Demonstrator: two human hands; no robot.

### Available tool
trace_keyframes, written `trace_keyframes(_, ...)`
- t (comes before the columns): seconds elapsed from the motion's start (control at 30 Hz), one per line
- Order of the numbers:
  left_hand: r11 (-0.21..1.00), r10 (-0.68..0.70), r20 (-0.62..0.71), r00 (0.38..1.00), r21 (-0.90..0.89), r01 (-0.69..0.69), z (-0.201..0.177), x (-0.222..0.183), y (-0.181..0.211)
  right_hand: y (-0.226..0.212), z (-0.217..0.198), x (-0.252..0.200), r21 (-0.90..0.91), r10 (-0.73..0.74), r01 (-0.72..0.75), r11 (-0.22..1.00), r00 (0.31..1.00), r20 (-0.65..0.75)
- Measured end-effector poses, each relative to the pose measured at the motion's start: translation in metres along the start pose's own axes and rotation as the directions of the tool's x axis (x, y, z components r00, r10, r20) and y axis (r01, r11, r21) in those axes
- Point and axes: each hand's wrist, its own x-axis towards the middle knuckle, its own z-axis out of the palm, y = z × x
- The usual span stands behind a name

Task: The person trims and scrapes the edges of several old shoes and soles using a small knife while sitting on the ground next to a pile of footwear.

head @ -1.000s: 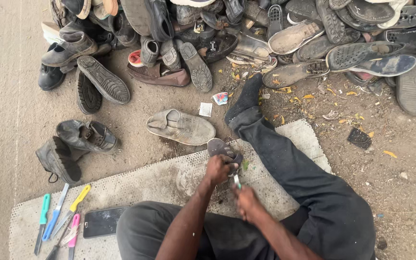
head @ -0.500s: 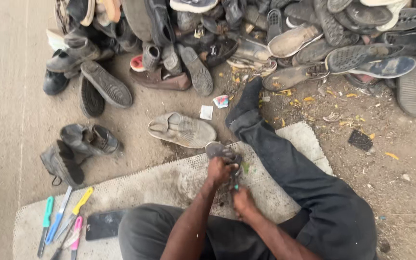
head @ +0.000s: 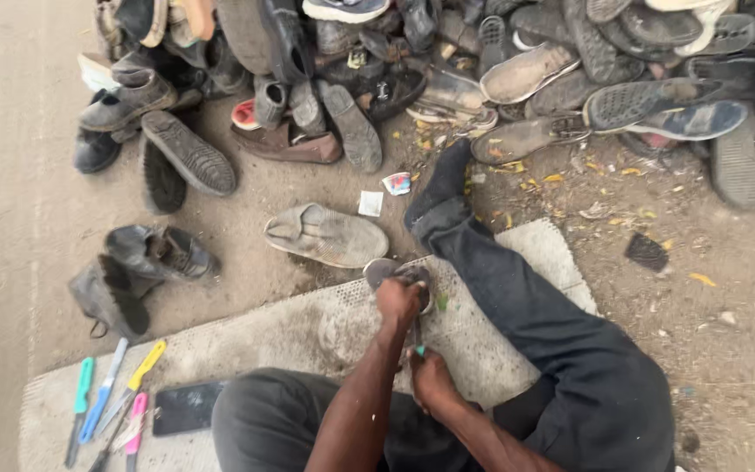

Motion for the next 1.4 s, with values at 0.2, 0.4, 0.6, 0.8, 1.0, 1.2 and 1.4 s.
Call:
trace_keyframes(0.2,0.998,-0.052,0.122,0.991,0.043,0.047,-0.024,-0.009,0.027,-0.009,-0.017,0.003,-0.013,0.060,-0.060,0.998,0.998,0.011)
trace_keyframes(0.4,0.396,0.649,0.411,0.640,0.537,-0.745,-0.078,-0.039,0.016,0.017,-0.026,0.031,-0.146,-0.057,0.049,0.988,0.997,-0.048)
trace_keyframes(0.6,0.784,0.229,0.582,0.780,0.364,-0.503,-0.100,-0.060,0.044,0.021,-0.052,0.042,-0.503,-0.212,0.182,0.845,0.977,-0.002)
trace_keyframes(0.8,0.749,0.649,0.048,0.759,0.134,-0.649,-0.092,-0.075,0.033,0.021,-0.050,0.059,-0.572,-0.346,0.294,0.765,0.938,0.020)
trace_keyframes(1.0,0.855,0.514,0.095,0.852,0.015,-0.518,-0.060,-0.047,-0.010,0.003,-0.045,0.047,-0.559,-0.180,0.166,0.813,0.983,0.029)
trace_keyframes(1.2,0.694,0.720,0.003,0.694,-0.025,-0.720,-0.065,-0.042,-0.018,-0.002,-0.033,0.087,-0.523,-0.501,0.442,0.729,0.865,0.034)
trace_keyframes(1.4,0.827,0.543,-0.070,0.837,-0.130,-0.547,-0.067,-0.049,-0.004,0.033,-0.018,0.095,-0.492,-0.430,0.364,0.791,0.903,-0.023)
